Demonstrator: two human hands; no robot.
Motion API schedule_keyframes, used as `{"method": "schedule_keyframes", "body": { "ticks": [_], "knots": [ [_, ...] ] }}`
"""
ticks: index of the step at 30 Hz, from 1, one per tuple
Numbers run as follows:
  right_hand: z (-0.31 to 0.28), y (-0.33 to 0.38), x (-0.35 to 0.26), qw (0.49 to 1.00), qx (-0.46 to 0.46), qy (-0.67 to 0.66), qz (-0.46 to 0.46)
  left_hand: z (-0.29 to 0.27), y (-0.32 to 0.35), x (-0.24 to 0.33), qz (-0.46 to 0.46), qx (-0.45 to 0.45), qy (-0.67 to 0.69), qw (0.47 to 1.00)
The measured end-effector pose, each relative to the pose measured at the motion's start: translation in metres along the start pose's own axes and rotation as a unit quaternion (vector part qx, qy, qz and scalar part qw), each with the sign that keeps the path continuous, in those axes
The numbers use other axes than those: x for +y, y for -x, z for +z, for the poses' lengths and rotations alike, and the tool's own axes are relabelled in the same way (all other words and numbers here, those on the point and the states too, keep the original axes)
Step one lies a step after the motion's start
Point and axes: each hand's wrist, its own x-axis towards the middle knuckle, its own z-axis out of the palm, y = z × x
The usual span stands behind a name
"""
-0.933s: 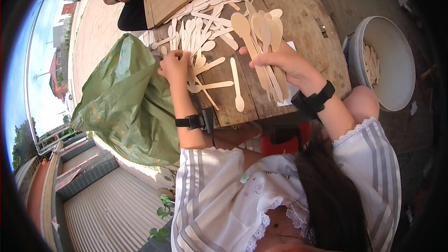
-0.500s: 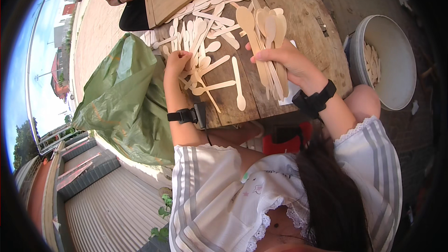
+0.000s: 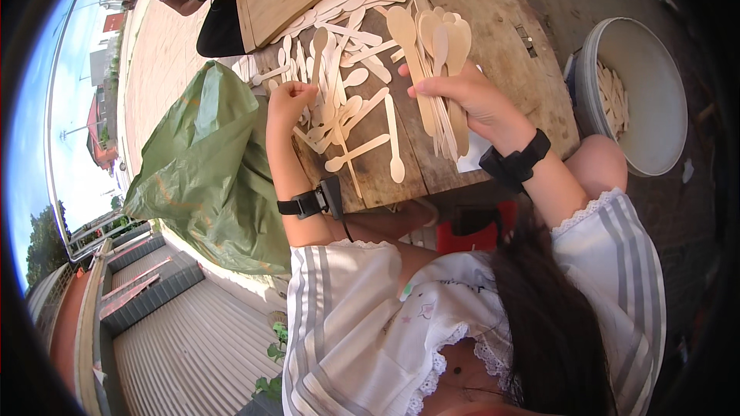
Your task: Sorting and stacking unfinished wooden spoons at a workstation.
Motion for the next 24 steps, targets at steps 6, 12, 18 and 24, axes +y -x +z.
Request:
{"method": "schedule_keyframes", "body": {
  "ticks": [6, 12, 18, 24],
  "knots": [
    [0.0, 0.001, -0.002, 0.995, -0.004, 0.065, -0.073, 0.049, 0.094, 0.06, 0.069, -0.151, 0.387, 0.907],
    [0.002, -0.002, 0.011, 0.994, -0.049, 0.088, -0.041, 0.095, 0.115, 0.07, 0.056, -0.22, 0.454, 0.862],
    [-0.001, -0.002, 0.012, 0.994, -0.033, 0.1, 0.023, 0.112, 0.106, 0.069, 0.036, -0.237, 0.405, 0.883],
    [0.005, -0.004, 0.012, 0.995, 0.034, 0.095, 0.01, 0.073, 0.063, 0.025, 0.073, 0.144, 0.175, 0.971]
  ]
}}
